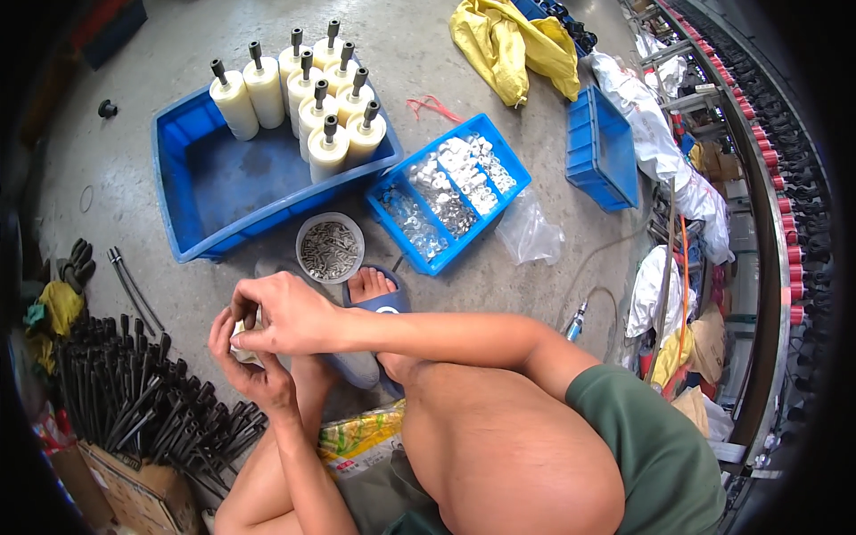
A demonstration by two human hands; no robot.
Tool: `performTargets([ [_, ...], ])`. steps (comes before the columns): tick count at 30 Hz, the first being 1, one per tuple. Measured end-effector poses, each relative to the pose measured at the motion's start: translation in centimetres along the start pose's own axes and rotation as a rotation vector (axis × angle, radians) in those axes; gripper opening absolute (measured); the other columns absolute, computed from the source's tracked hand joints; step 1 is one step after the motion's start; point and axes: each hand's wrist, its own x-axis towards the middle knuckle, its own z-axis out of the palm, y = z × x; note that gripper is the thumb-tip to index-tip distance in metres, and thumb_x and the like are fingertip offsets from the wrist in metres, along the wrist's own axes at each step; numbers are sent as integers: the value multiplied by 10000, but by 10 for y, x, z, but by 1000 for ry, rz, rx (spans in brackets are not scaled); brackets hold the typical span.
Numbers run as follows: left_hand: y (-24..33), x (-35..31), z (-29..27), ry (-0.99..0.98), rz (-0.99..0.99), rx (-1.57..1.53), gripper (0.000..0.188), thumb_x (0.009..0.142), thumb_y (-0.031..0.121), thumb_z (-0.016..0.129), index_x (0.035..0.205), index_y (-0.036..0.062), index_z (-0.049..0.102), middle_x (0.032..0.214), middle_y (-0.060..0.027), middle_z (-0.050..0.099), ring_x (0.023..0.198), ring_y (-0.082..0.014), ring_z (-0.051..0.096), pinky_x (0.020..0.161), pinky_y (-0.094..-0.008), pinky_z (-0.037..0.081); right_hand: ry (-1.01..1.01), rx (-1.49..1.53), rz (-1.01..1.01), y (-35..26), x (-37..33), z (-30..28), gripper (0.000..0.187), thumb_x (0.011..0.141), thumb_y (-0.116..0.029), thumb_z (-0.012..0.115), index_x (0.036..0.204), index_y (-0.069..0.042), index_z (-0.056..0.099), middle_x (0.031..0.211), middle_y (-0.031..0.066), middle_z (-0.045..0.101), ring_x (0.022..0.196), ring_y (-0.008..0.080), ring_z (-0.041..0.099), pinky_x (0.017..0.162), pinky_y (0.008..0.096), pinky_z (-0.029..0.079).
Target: The person assembles components by placing a white ring into a cylindrical piece, then inserting a small metal screw-like part into the assembly.
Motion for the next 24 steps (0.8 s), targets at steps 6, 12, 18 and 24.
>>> performTargets([
  [6,-13,-6,-13,133,-75,-13,209,1077,61,617,1271,-16,607,1382,-209,633,1210,-305,633,1028,-416,525,437,-232,222,42,-5,-104,225,987,-218,789,1061,-8,762,914,37,753,839,83,677,758,282,570],
  [12,-4,1,-6,161,-145,-22,202,1060,62,623,1237,-35,627,1343,-235,648,1201,-342,648,1015,-447,531,465,-1065,715,171,-127,-300,267,860,-300,790,1085,-164,835,982,110,813,965,336,777,866,455,611],
  [18,5,4,-5,133,41,292,317,1021,162,542,1250,-23,660,1350,-225,674,1245,-386,644,1079,-468,505,328,-1149,871,191,-138,-293,233,852,-318,833,1059,-211,825,1019,93,810,1001,309,771,877,441,610],
  [24,-15,0,-20,59,54,308,373,1008,138,585,1339,-21,650,1369,-206,684,1244,-355,649,1084,-465,505,387,-1160,790,195,-140,-305,221,814,-313,872,926,-133,808,924,123,793,901,330,769,806,462,600],
])
